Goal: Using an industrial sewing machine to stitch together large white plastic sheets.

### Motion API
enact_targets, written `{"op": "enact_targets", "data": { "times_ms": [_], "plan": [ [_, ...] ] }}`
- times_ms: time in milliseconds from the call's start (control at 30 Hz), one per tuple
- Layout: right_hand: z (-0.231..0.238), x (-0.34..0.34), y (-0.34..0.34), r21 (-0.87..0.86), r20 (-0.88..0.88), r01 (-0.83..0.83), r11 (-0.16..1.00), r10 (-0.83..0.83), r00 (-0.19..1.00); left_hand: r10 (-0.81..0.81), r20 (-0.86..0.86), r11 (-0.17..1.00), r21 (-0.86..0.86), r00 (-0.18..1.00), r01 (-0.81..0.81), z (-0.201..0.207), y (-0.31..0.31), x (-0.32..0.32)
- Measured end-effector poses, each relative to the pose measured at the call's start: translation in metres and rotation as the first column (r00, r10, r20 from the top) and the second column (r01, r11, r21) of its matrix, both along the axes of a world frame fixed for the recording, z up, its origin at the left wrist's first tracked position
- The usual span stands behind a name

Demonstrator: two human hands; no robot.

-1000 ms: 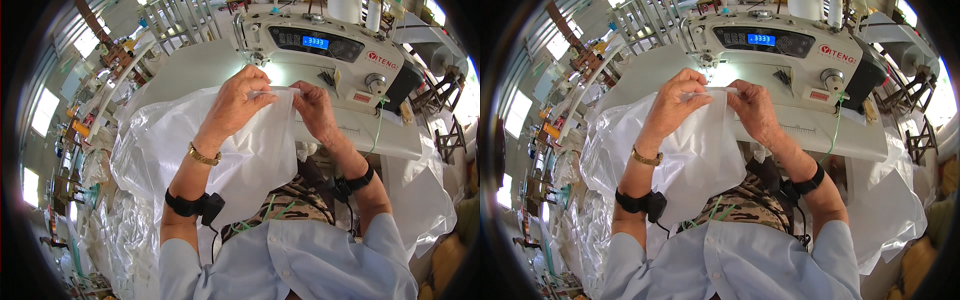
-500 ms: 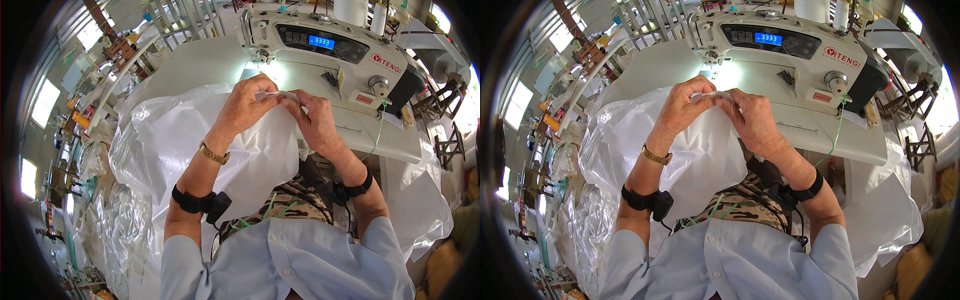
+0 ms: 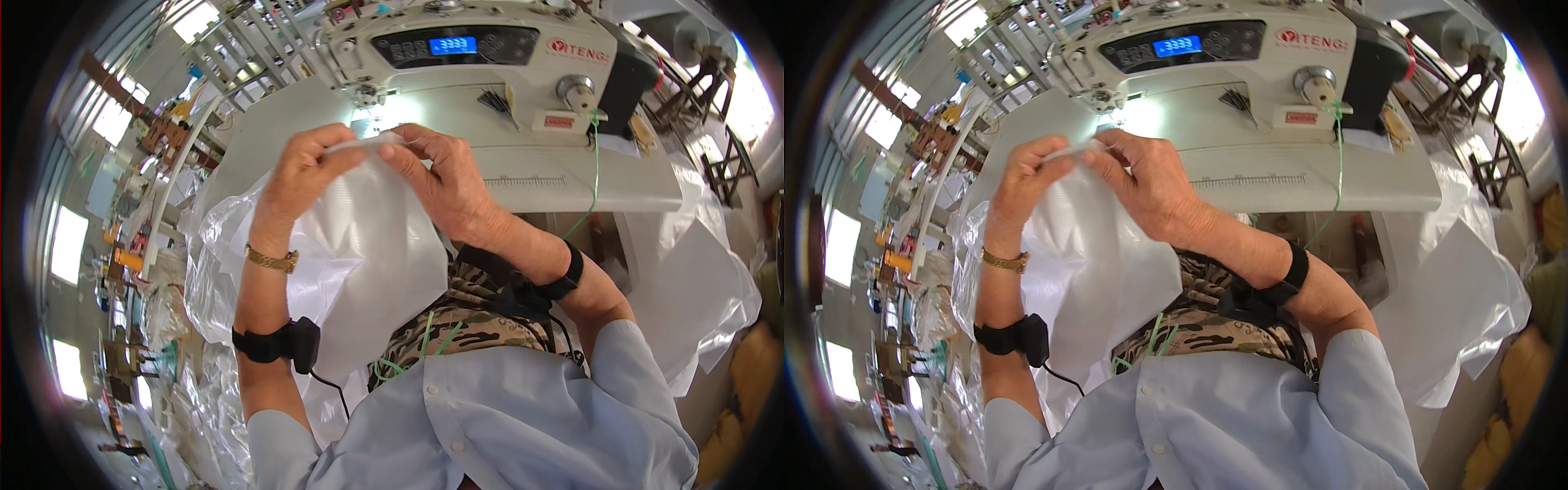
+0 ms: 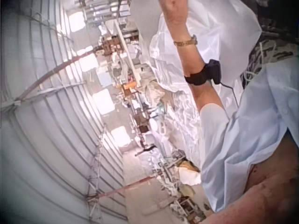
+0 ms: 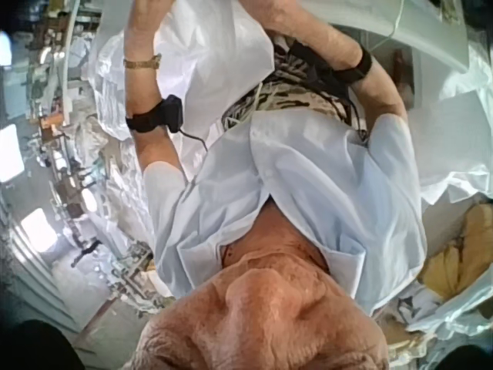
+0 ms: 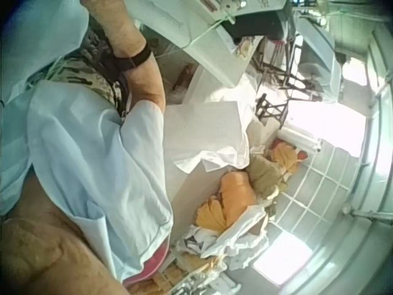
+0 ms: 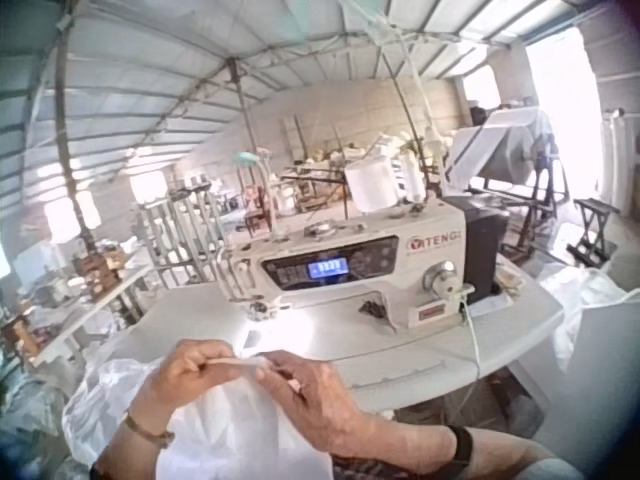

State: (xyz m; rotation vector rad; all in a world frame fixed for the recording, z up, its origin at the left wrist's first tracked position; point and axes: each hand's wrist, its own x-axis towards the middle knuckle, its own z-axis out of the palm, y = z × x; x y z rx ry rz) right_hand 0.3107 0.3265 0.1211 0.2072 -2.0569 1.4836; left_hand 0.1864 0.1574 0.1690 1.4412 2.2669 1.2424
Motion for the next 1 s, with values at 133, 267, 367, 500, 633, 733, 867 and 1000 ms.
{"op": "enact_targets", "data": {
  "times_ms": [133, 267, 367, 500, 633, 733, 867, 1000],
  "plan": [
    [-0.029, 0.025, -0.002, 0.083, -0.45, 0.307, 0.948, -0.239, 0.86, 0.081, 0.062, 0.968, 0.234, 0.995, -0.093, 0.004, -0.008, -0.012],
    [-0.057, 0.04, -0.013, 0.569, -0.386, 0.249, 0.784, -0.013, 0.922, 0.032, 0.063, 0.966, 0.255, 0.997, -0.047, 0.013, -0.012, -0.021],
    [-0.063, 0.035, -0.023, 0.773, -0.229, 0.177, 0.61, 0.008, 0.973, 0.035, 0.155, 0.959, 0.274, 0.987, -0.077, 0.019, -0.013, -0.023],
    [-0.058, 0.031, -0.014, 0.753, -0.209, 0.105, 0.649, 0.085, 0.974, 0.065, 0.053, 0.955, 0.288, 0.996, -0.078, 0.031, -0.014, -0.023],
    [-0.065, 0.043, 0.014, 0.694, -0.336, 0.199, 0.692, 0.067, 0.939, 0.112, 0.102, 0.932, 0.333, 0.988, -0.14, 0.04, -0.014, -0.017],
    [-0.073, 0.038, 0.024, 0.618, -0.318, 0.197, 0.761, 0.013, 0.948, 0.096, 0.18, 0.897, 0.411, 0.979, -0.164, 0.041, -0.006, -0.012],
    [-0.064, 0.032, 0.035, 0.577, 0.212, -0.127, 0.807, 0.002, 0.977, 0.093, 0.114, 0.903, 0.408, 0.989, -0.132, 0.047, 0.003, -0.003],
    [-0.027, 0.041, 0.046, 0.748, 0.42, -0.328, 0.577, -0.029, 0.907, 0.184, 0.001, 0.925, 0.338, 0.983, -0.174, 0.052, 0.015, 0.004]
  ]
}}
